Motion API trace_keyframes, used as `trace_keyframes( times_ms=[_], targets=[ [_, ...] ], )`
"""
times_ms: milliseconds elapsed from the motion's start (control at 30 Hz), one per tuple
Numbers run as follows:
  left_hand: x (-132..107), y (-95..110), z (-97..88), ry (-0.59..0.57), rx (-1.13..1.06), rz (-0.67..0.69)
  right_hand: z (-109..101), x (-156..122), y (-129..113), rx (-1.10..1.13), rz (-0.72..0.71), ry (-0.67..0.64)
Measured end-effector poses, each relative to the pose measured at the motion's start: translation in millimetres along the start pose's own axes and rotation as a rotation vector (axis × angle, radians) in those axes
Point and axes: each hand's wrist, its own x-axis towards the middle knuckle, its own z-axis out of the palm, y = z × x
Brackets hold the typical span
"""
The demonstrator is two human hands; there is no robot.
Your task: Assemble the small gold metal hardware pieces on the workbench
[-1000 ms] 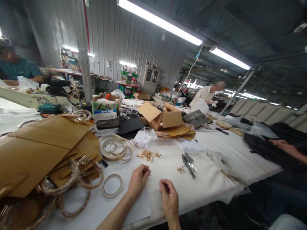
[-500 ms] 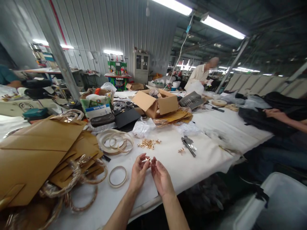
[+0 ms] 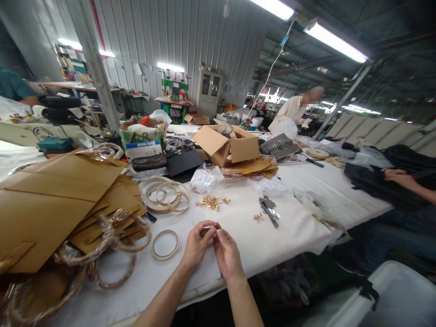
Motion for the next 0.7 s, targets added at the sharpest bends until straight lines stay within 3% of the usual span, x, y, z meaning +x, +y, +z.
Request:
trace_keyframes(
  times_ms=[467, 700],
  targets=[
    [2, -8, -1.7, 0.033, -0.048, -0.032, -1, -1, 4, -0.048, -0.028, 0.011],
    [2, -8, -2.2, 0.042, -0.097, -0.042, 10, 0, 2, -0.090, -0.041, 0.031]
  ],
)
